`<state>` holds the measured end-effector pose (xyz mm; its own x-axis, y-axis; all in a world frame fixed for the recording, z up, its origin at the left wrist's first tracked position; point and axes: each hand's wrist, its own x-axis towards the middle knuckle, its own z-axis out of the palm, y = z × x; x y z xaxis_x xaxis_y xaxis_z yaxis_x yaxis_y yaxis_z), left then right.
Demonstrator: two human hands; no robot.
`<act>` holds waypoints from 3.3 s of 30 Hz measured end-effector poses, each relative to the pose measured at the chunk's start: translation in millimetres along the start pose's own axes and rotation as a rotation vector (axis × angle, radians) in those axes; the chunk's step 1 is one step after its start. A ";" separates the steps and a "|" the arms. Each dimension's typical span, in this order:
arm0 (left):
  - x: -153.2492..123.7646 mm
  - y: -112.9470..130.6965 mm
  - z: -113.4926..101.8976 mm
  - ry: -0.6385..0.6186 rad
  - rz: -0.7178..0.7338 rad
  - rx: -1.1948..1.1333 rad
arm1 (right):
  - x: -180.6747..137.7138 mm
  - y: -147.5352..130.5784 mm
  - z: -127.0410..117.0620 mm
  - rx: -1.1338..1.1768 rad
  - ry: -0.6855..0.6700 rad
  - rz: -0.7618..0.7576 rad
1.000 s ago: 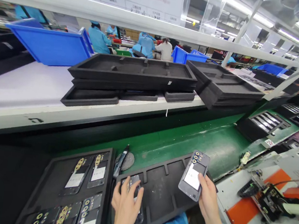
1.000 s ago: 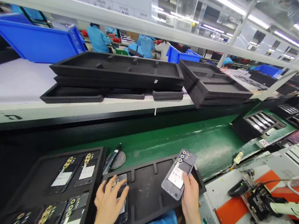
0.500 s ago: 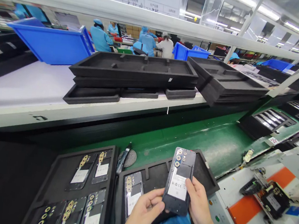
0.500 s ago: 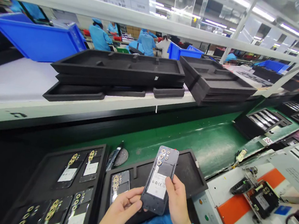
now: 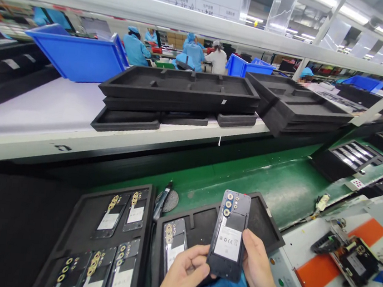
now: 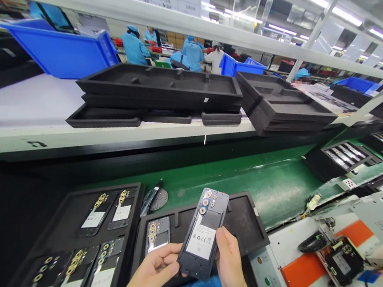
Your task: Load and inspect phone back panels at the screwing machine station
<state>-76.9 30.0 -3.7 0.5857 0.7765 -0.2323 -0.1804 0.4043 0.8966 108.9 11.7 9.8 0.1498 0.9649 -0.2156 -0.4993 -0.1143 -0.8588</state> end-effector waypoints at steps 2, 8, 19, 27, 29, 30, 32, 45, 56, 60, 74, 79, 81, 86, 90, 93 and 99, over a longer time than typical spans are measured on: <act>-0.4 -7.3 -3.0 0.020 -0.001 0.003 | -0.8 -0.8 0.6 -0.005 -0.006 0.004; -2.2 -16.5 -8.6 0.013 0.015 0.035 | -2.5 0.3 0.1 -0.045 -0.016 -0.003; -8.9 7.5 0.9 0.059 -0.043 0.058 | -3.3 4.3 -0.9 -0.018 -0.004 0.014; -9.7 7.8 0.0 0.049 -0.050 0.068 | -2.2 11.1 -0.7 -0.022 0.029 -0.002; -10.1 8.4 -0.6 0.055 -0.054 0.102 | -1.9 11.7 0.7 -0.063 -0.004 -0.020; -10.5 8.2 -1.4 0.060 -0.058 0.118 | -1.7 11.7 1.7 -0.091 -0.020 -0.031; -11.1 6.2 -3.9 0.071 -0.066 0.135 | -1.7 11.3 4.1 -0.142 -0.036 -0.053; -10.9 -23.8 -18.7 0.093 -0.058 0.095 | -7.1 18.3 4.9 -0.216 -0.087 -0.096; -16.2 -32.6 -28.5 0.102 -0.073 0.109 | -9.2 22.0 8.8 -0.241 -0.089 -0.115; -12.5 -37.9 -32.2 0.079 -0.057 0.184 | -7.0 30.8 2.6 -0.224 -0.059 -0.078; 0.1 -99.1 -7.1 0.265 -0.153 0.756 | 0.8 111.1 -68.7 -0.605 0.132 0.110; 5.1 -102.1 -8.6 0.306 -0.105 0.746 | 10.4 110.6 -65.0 -0.702 0.167 0.143; 7.0 -102.5 -8.7 0.339 -0.088 0.746 | 13.6 109.6 -64.7 -0.720 0.146 0.179; 10.4 -106.2 -6.6 0.413 -0.066 0.737 | 16.8 111.1 -73.0 -0.716 0.113 0.272; 12.2 -106.0 -4.8 0.445 -0.072 0.708 | 15.6 111.6 -75.3 -0.707 0.138 0.264; 13.3 -102.3 -6.4 0.462 -0.067 0.646 | 14.9 108.7 -69.3 -0.692 0.110 0.246; 13.4 -88.1 -16.6 0.408 -0.008 0.356 | 12.5 93.0 -35.5 -0.684 -0.013 0.093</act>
<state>-66.3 12.8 -92.1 0.2186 0.9275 -0.3032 0.1433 0.2768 0.9502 94.6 4.7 -89.3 0.1197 0.9463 -0.3003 0.1422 -0.3156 -0.9382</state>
